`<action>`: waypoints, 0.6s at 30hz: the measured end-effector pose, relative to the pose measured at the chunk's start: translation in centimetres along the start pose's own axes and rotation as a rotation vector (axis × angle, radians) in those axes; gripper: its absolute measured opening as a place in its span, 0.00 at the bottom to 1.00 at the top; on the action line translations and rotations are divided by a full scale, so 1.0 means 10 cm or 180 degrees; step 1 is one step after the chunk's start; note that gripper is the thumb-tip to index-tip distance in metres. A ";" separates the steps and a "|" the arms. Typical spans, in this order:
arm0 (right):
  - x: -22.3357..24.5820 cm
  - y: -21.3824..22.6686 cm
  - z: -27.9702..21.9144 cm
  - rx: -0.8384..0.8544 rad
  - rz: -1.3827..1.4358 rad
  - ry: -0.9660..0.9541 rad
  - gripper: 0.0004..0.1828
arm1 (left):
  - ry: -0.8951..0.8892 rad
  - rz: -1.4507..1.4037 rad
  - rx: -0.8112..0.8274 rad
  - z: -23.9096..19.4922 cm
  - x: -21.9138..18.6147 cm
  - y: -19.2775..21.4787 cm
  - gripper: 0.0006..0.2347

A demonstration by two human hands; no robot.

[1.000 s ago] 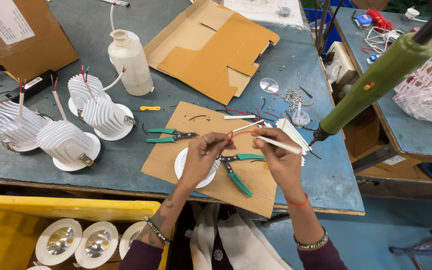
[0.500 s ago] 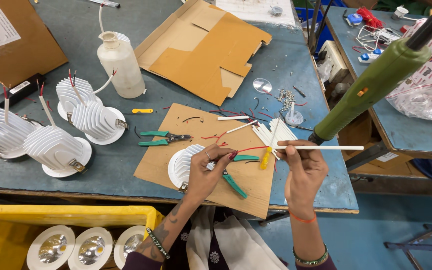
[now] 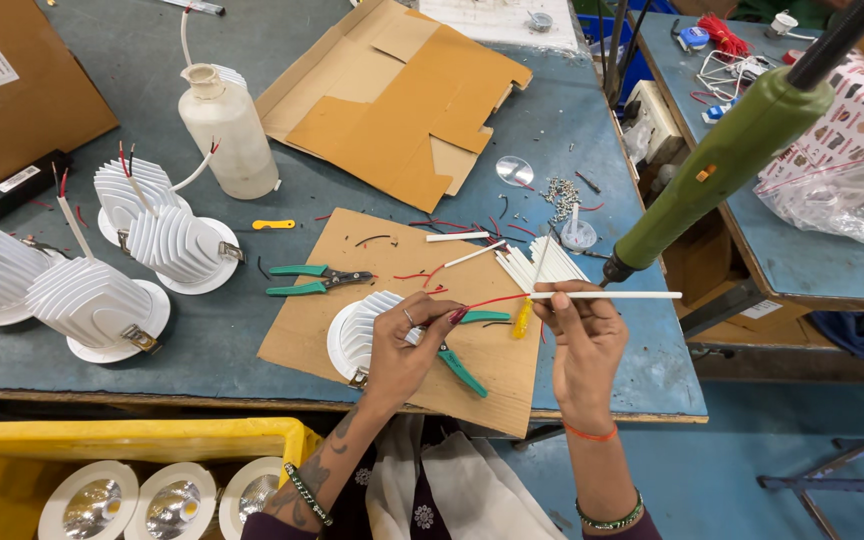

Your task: The person assembles LED light fixtures by stripping wires, inserting them into heat sinks, and securing them with pliers. They repeatedly pick up components from a yellow bin, perform the assembly, and place the finished units back on the table.

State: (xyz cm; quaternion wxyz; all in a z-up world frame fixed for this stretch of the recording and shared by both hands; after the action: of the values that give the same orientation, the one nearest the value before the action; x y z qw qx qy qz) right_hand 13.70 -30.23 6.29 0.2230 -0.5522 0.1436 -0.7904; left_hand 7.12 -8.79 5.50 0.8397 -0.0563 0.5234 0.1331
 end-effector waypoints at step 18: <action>-0.13 0.05 -0.01 0.0020 0.0344 -0.0240 0.07 | -0.0048 0.0106 0.0027 -0.01 -0.03 -0.02 0.06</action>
State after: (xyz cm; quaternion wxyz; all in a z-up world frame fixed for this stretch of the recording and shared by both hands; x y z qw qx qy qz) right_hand 14.11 -30.03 4.98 0.2722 -0.5723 0.1622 -0.7564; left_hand 6.99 -9.05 5.69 0.8415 -0.0430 0.5186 0.1453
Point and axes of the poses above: each hand's wrist, its own z-axis towards the middle knuckle, its own y-axis out of the back of the hand, x = y × z, the point moved 5 cm from there along z, towards the middle knuckle, and after that the axes turned 3 degrees about z, right-handed, at the moved point
